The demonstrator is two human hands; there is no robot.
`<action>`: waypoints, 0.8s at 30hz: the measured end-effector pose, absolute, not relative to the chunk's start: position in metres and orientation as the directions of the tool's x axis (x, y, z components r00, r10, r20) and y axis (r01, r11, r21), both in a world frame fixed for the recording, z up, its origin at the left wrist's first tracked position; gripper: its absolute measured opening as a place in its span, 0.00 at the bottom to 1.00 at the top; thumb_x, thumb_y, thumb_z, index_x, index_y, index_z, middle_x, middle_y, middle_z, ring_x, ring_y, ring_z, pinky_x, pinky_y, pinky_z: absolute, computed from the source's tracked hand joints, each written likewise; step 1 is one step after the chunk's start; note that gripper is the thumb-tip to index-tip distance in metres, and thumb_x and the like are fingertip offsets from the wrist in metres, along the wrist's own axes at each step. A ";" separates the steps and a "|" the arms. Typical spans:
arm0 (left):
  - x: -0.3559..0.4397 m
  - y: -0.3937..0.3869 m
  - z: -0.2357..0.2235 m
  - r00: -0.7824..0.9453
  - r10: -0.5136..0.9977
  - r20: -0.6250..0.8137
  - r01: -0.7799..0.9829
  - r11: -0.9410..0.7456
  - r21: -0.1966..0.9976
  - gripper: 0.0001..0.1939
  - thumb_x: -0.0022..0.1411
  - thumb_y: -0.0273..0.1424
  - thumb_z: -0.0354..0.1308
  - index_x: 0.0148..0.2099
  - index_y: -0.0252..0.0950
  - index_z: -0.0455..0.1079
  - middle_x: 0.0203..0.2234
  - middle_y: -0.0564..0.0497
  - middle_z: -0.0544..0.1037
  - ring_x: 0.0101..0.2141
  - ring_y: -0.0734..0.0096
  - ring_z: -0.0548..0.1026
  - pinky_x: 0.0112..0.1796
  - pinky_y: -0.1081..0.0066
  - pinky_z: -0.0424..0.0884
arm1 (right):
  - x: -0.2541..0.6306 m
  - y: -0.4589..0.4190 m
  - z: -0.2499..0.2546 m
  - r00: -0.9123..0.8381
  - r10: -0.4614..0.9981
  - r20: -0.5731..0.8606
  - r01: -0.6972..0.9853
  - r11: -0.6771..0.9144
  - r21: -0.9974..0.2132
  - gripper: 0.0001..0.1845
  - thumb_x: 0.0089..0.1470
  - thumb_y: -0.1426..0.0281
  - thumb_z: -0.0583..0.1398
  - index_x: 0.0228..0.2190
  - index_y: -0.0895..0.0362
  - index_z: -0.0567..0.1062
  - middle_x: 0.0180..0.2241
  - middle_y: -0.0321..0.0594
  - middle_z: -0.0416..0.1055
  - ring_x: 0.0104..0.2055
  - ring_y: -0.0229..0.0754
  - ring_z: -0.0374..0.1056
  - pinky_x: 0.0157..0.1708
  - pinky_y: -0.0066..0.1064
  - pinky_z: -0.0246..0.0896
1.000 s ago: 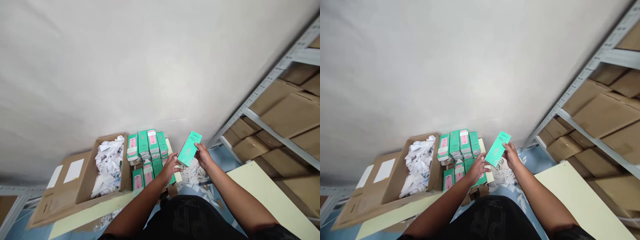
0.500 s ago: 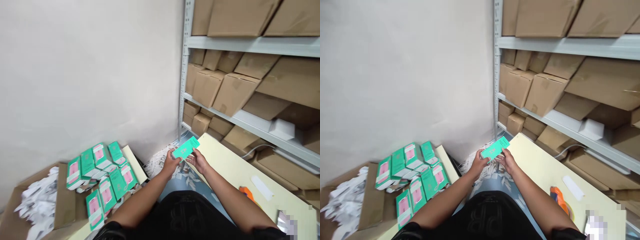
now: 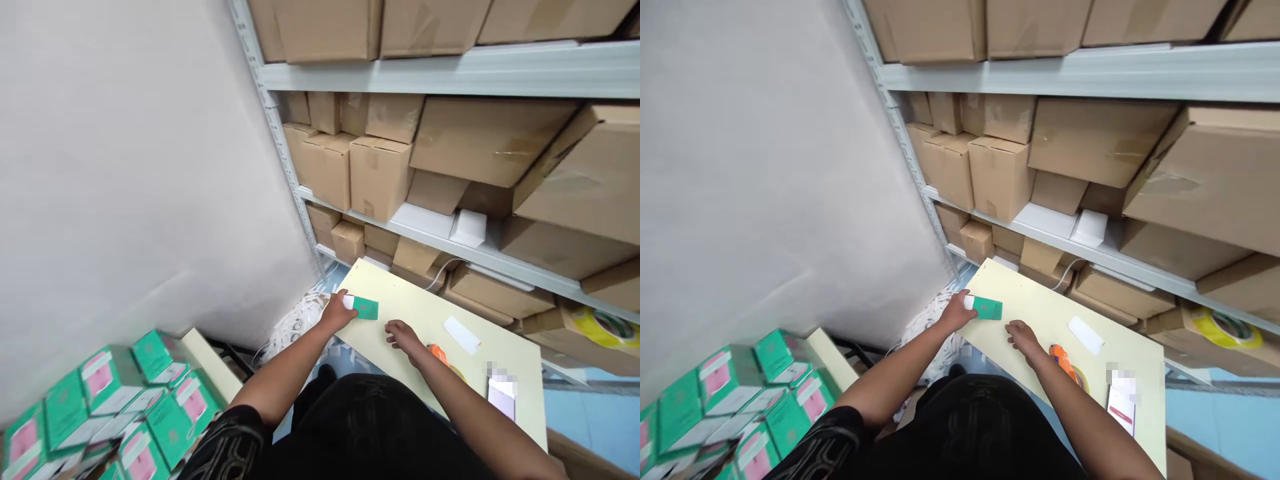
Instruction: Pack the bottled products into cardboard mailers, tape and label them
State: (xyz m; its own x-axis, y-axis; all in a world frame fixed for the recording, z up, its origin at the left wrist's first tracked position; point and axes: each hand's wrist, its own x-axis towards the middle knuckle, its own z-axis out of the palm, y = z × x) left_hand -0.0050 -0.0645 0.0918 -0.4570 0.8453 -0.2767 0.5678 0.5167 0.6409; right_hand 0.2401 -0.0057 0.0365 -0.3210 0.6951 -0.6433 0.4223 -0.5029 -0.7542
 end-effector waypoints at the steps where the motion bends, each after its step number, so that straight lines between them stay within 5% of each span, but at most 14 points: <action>1: -0.004 -0.051 0.093 -0.410 0.869 -0.276 0.636 0.489 0.596 0.44 0.51 0.36 0.68 0.69 0.39 0.61 0.59 0.39 0.70 0.53 0.52 0.75 0.52 0.62 0.71 | 0.242 -0.003 0.035 -0.324 0.705 -0.631 0.434 -0.482 -0.761 0.17 0.56 0.59 0.64 0.44 0.54 0.74 0.47 0.45 0.76 0.37 0.42 0.76 0.34 0.31 0.67; 8: 0.013 0.022 0.090 0.060 0.982 -0.181 0.871 0.038 0.490 0.50 0.49 0.31 0.67 0.73 0.38 0.54 0.58 0.39 0.73 0.56 0.47 0.72 0.56 0.59 0.68 | 0.243 0.026 0.037 -0.242 0.842 -0.483 0.506 -0.315 -0.803 0.22 0.56 0.58 0.63 0.50 0.54 0.73 0.48 0.43 0.78 0.42 0.45 0.75 0.43 0.35 0.67; 13: -0.004 0.041 0.061 0.338 0.937 -0.089 0.723 -0.198 0.662 0.47 0.50 0.25 0.65 0.72 0.37 0.56 0.63 0.39 0.68 0.61 0.49 0.68 0.61 0.56 0.66 | 0.214 0.035 0.040 -0.148 0.887 -0.438 0.486 -0.321 -0.813 0.32 0.52 0.65 0.63 0.59 0.51 0.68 0.59 0.43 0.71 0.47 0.44 0.74 0.45 0.33 0.67; 18: -0.033 0.062 0.044 0.647 0.762 0.025 0.494 -0.444 0.748 0.43 0.51 0.17 0.59 0.69 0.38 0.61 0.66 0.42 0.66 0.68 0.52 0.60 0.66 0.51 0.61 | 0.191 0.024 0.033 -0.064 0.906 -0.418 0.485 -0.337 -0.807 0.37 0.51 0.70 0.59 0.63 0.51 0.63 0.49 0.39 0.74 0.39 0.40 0.74 0.38 0.29 0.67; 21: -0.032 0.076 0.047 0.743 0.665 0.076 0.429 -0.561 0.709 0.37 0.55 0.16 0.57 0.66 0.41 0.66 0.67 0.45 0.66 0.71 0.52 0.53 0.67 0.48 0.60 | 0.190 0.017 0.032 -0.055 0.921 -0.385 0.563 -0.290 -0.774 0.31 0.52 0.71 0.58 0.58 0.52 0.68 0.41 0.36 0.75 0.37 0.40 0.73 0.39 0.30 0.64; 24: -0.022 0.080 0.052 0.686 0.717 0.126 0.498 -0.588 0.637 0.31 0.57 0.17 0.56 0.62 0.40 0.70 0.66 0.43 0.67 0.68 0.49 0.59 0.65 0.47 0.62 | 0.194 0.015 0.036 -0.079 0.928 -0.365 0.655 -0.227 -0.720 0.14 0.52 0.71 0.58 0.43 0.53 0.75 0.34 0.35 0.74 0.36 0.42 0.71 0.36 0.30 0.60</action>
